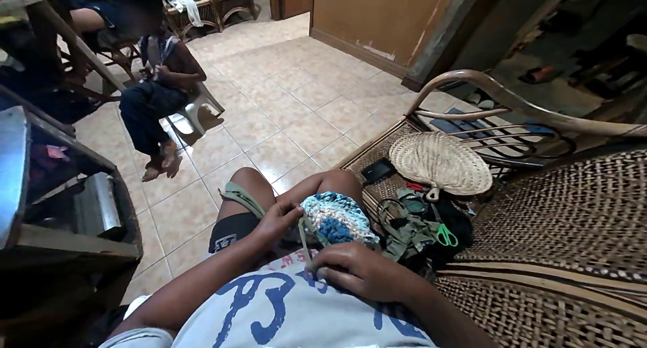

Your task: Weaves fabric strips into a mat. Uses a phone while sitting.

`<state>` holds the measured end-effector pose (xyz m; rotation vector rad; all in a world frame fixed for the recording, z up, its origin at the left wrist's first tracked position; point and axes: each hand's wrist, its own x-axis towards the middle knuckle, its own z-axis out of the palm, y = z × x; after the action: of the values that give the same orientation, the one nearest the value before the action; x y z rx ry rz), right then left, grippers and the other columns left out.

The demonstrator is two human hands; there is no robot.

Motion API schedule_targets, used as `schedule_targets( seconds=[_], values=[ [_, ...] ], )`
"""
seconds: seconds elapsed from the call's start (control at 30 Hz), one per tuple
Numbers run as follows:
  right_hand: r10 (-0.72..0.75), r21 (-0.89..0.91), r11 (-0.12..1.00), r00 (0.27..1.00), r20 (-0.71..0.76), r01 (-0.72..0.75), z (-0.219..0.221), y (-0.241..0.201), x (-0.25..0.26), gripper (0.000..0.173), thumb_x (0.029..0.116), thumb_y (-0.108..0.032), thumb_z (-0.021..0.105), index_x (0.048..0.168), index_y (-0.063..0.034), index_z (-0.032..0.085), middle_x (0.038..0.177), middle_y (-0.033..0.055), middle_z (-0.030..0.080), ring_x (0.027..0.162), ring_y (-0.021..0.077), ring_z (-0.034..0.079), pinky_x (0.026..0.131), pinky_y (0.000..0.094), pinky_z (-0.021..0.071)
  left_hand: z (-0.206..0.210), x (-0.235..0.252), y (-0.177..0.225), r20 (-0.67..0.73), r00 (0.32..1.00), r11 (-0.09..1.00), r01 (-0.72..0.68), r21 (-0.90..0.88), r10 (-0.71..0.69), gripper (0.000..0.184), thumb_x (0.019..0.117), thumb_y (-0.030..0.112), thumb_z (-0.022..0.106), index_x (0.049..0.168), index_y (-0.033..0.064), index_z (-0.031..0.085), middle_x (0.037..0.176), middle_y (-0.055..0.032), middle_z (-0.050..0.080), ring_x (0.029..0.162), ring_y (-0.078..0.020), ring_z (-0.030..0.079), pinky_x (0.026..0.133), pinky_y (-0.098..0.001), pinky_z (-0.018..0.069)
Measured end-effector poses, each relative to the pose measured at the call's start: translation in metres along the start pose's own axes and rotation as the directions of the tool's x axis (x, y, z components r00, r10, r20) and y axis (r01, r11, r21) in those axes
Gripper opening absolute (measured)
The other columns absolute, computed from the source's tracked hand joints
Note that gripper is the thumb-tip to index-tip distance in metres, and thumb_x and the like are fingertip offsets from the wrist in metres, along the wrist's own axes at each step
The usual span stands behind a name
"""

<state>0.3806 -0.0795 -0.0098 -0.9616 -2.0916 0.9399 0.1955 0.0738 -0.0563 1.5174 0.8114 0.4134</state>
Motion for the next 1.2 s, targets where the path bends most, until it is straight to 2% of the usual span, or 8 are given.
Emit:
schedule_targets(
  seconds=[0.17, 0.37, 0.5, 0.6, 0.67, 0.77, 0.9, 1.2],
  values=[
    [-0.269, 0.114, 0.957, 0.963, -0.010, 0.268, -0.025, -0.006, -0.024, 0.038, 0.1083, -0.031, 0.051, 0.102, 0.0013, 0.069, 0.097, 0.0089, 0.072, 0.102, 0.0098, 0.067, 0.100, 0.0260, 0.0503, 0.001, -0.002, -0.002, -0.014, 1.000, 0.999, 0.016, -0.039, -0.017, 0.019, 0.1053, 0.018, 0.053, 0.105, 0.0011, 0.062, 0.092, -0.0016, 0.061, 0.082, -0.0052, 0.060, 0.079, -0.0250, 0.0522],
    [-0.224, -0.287, 0.937, 0.973, -0.056, 0.199, -0.064, -0.037, -0.069, 0.029, 0.1087, -0.026, 0.050, 0.096, -0.0042, 0.063, 0.077, 0.0056, 0.059, 0.069, 0.0084, 0.058, 0.065, 0.0177, 0.0506, 0.005, -0.003, 0.000, -0.045, 0.999, 0.998, -0.012, -0.061, 0.010, 0.017, 0.1044, 0.015, 0.055, 0.101, 0.0006, 0.062, 0.087, -0.0008, 0.061, 0.079, -0.0048, 0.060, 0.077, -0.0252, 0.0529],
    [-0.015, -0.612, 0.764, 0.942, -0.334, -0.204, -0.068, -0.052, -0.105, 0.036, 0.1075, -0.034, 0.049, 0.097, -0.0072, 0.072, 0.079, 0.0061, 0.071, 0.066, 0.0120, 0.065, 0.062, 0.0265, 0.0556, 0.001, -0.002, -0.004, -0.070, 0.997, 0.998, 0.005, -0.070, -0.010, 0.020, 0.1059, 0.017, 0.052, 0.104, -0.0010, 0.061, 0.091, -0.0042, 0.062, 0.082, -0.0083, 0.063, 0.079, -0.0285, 0.0550],
    [0.165, -0.557, 0.524, 0.719, -0.676, -0.644, -0.080, -0.031, -0.102, 0.031, 0.1020, -0.025, 0.055, 0.100, -0.0009, 0.075, 0.086, 0.0194, 0.072, 0.072, 0.0358, 0.070, 0.064, 0.0573, 0.0557, 0.001, -0.005, 0.003, -0.007, 0.999, 0.993, 0.048, -0.109, -0.049, 0.024, 0.1078, 0.020, 0.050, 0.106, 0.0005, 0.064, 0.092, -0.0034, 0.066, 0.082, -0.0088, 0.065, 0.078, -0.0297, 0.0568],
    [0.240, -0.438, 0.428, 0.566, -0.788, -0.791, -0.089, -0.006, -0.081, 0.023, 0.0997, -0.013, 0.064, 0.113, 0.0030, 0.073, 0.109, 0.0307, 0.069, 0.100, 0.0531, 0.066, 0.086, 0.0736, 0.0476, -0.002, -0.006, 0.005, 0.038, 0.999, 0.990, 0.040, -0.136, -0.035, 0.033, 0.1101, 0.024, 0.042, 0.110, 0.0013, 0.065, 0.095, -0.0025, 0.067, 0.085, -0.0089, 0.066, 0.080, -0.0311, 0.0572],
    [0.223, -0.479, 0.609, 0.716, -0.662, -0.632, -0.072, 0.032, -0.038, 0.035, 0.0937, -0.021, 0.073, 0.123, -0.0017, 0.071, 0.122, 0.0264, 0.066, 0.116, 0.0477, 0.061, 0.097, 0.0679, 0.0467, -0.010, -0.006, 0.004, 0.071, 0.998, 0.992, 0.007, -0.129, 0.003, 0.040, 0.1097, 0.027, 0.037, 0.114, 0.0024, 0.067, 0.107, -0.0050, 0.068, 0.096, -0.0113, 0.065, 0.087, -0.0336, 0.0564],
    [0.139, -0.427, 0.856, 0.925, -0.354, -0.292, -0.014, 0.056, 0.027, 0.051, 0.0928, -0.039, 0.073, 0.133, -0.0084, 0.067, 0.131, 0.0172, 0.066, 0.122, 0.0374, 0.062, 0.102, 0.0612, 0.0473, -0.020, -0.005, 0.012, 0.182, 0.981, 0.997, -0.070, 0.017, 0.066, 0.036, 0.0902, 0.006, 0.068, 0.125, -0.0025, 0.060, 0.115, -0.0077, 0.066, 0.101, -0.0094, 0.064, 0.091, -0.0296, 0.0546],
    [0.026, -0.296, 0.953, 0.992, -0.121, -0.061, -0.028, 0.102, 0.043, 0.025, 0.0988, -0.020, 0.060, 0.112, -0.0018, 0.071, 0.112, 0.0145, 0.071, 0.112, 0.0300, 0.065, 0.103, 0.0541, 0.0459, -0.053, 0.007, 0.045, 0.259, 0.916, 0.713, -0.401, 0.575, 0.306, 0.030, 0.0926, 0.001, 0.067, 0.123, -0.0013, 0.065, 0.110, -0.0147, 0.069, 0.091, -0.0181, 0.068, 0.084, -0.0368, 0.0572]
  ],
)
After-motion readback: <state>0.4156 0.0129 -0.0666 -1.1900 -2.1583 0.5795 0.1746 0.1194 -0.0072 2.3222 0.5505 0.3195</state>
